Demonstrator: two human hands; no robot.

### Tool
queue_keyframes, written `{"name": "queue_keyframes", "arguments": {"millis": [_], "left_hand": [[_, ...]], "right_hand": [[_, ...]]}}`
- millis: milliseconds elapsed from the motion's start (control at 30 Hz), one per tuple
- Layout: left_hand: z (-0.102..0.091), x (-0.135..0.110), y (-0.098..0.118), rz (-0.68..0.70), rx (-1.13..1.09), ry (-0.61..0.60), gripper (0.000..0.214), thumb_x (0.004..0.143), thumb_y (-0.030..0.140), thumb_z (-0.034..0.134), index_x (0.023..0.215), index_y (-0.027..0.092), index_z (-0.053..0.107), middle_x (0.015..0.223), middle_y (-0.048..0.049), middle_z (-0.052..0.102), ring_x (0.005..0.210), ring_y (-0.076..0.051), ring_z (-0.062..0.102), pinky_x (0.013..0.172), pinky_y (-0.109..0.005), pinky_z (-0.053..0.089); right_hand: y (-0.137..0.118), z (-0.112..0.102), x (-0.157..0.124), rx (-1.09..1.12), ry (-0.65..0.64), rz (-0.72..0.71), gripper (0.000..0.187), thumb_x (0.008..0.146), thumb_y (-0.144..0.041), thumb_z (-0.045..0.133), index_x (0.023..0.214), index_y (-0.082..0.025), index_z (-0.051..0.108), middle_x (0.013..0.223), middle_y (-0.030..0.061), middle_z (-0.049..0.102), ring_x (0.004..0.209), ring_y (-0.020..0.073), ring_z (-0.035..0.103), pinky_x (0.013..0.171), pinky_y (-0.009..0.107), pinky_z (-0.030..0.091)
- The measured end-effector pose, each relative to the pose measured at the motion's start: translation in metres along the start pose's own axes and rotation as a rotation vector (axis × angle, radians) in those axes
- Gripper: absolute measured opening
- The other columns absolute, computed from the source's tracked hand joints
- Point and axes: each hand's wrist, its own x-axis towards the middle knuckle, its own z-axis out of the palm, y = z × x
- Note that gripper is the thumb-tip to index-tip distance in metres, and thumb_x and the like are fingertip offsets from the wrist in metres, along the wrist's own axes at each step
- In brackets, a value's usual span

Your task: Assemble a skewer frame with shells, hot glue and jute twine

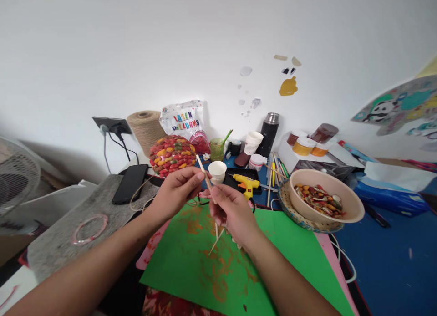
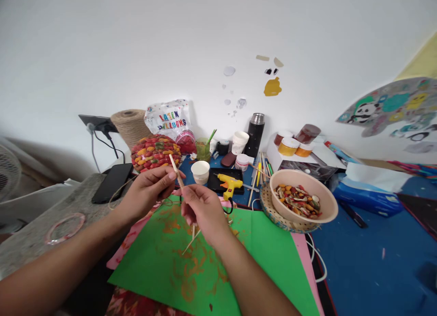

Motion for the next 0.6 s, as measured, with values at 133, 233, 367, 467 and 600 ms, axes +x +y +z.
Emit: {"name": "queue_keyframes", "arguments": {"millis": [133, 233, 367, 467, 600], "left_hand": [[0.001, -0.002, 0.002, 0.004, 0.06, -0.023, 0.039, 0.096, 0.051, 0.072, 0.083, 0.015, 0.072, 0.056, 0.0064, 0.047, 0.05, -0.008, 0.033, 0.048, -0.022, 0.024], [-0.001, -0.002, 0.001, 0.004, 0.046, -0.042, 0.038, 0.098, 0.051, 0.07, 0.089, 0.014, 0.076, 0.055, 0.0068, 0.045, 0.05, -0.008, 0.033, 0.048, -0.022, 0.024], [-0.003, -0.001, -0.001, -0.01, 0.006, -0.066, 0.039, 0.098, 0.051, 0.07, 0.097, 0.013, 0.079, 0.053, 0.0069, 0.045, 0.049, -0.008, 0.032, 0.049, -0.022, 0.025], [-0.006, 0.0, -0.007, -0.051, -0.039, -0.093, 0.041, 0.098, 0.052, 0.07, 0.105, 0.013, 0.08, 0.052, 0.0064, 0.046, 0.05, -0.009, 0.036, 0.051, -0.023, 0.027], [-0.011, 0.001, -0.016, -0.113, -0.11, -0.138, 0.044, 0.098, 0.054, 0.069, 0.113, 0.014, 0.079, 0.053, 0.0051, 0.049, 0.051, -0.011, 0.038, 0.052, -0.024, 0.026]], "right_hand": [[-0.002, 0.001, 0.0, -0.053, 0.012, -0.025, 0.043, 0.086, -0.061, 0.08, 0.088, -0.018, 0.073, 0.055, -0.0066, 0.057, 0.037, 0.0048, 0.041, 0.038, 0.019, 0.022], [-0.002, 0.001, -0.001, -0.056, -0.002, -0.011, 0.044, 0.089, -0.061, 0.076, 0.089, -0.018, 0.075, 0.053, -0.0069, 0.055, 0.037, 0.005, 0.04, 0.039, 0.02, 0.022], [0.0, -0.001, -0.002, -0.03, -0.017, 0.009, 0.045, 0.09, -0.062, 0.074, 0.089, -0.018, 0.075, 0.054, -0.0061, 0.055, 0.039, 0.0056, 0.04, 0.04, 0.02, 0.023], [0.002, -0.002, -0.002, -0.003, -0.026, 0.014, 0.044, 0.091, -0.062, 0.074, 0.09, -0.018, 0.076, 0.055, -0.0058, 0.056, 0.04, 0.0058, 0.041, 0.04, 0.021, 0.023], [0.002, -0.002, -0.001, 0.034, -0.051, 0.04, 0.045, 0.091, -0.063, 0.073, 0.089, -0.017, 0.075, 0.054, -0.0055, 0.056, 0.039, 0.0061, 0.041, 0.039, 0.021, 0.022]]}}
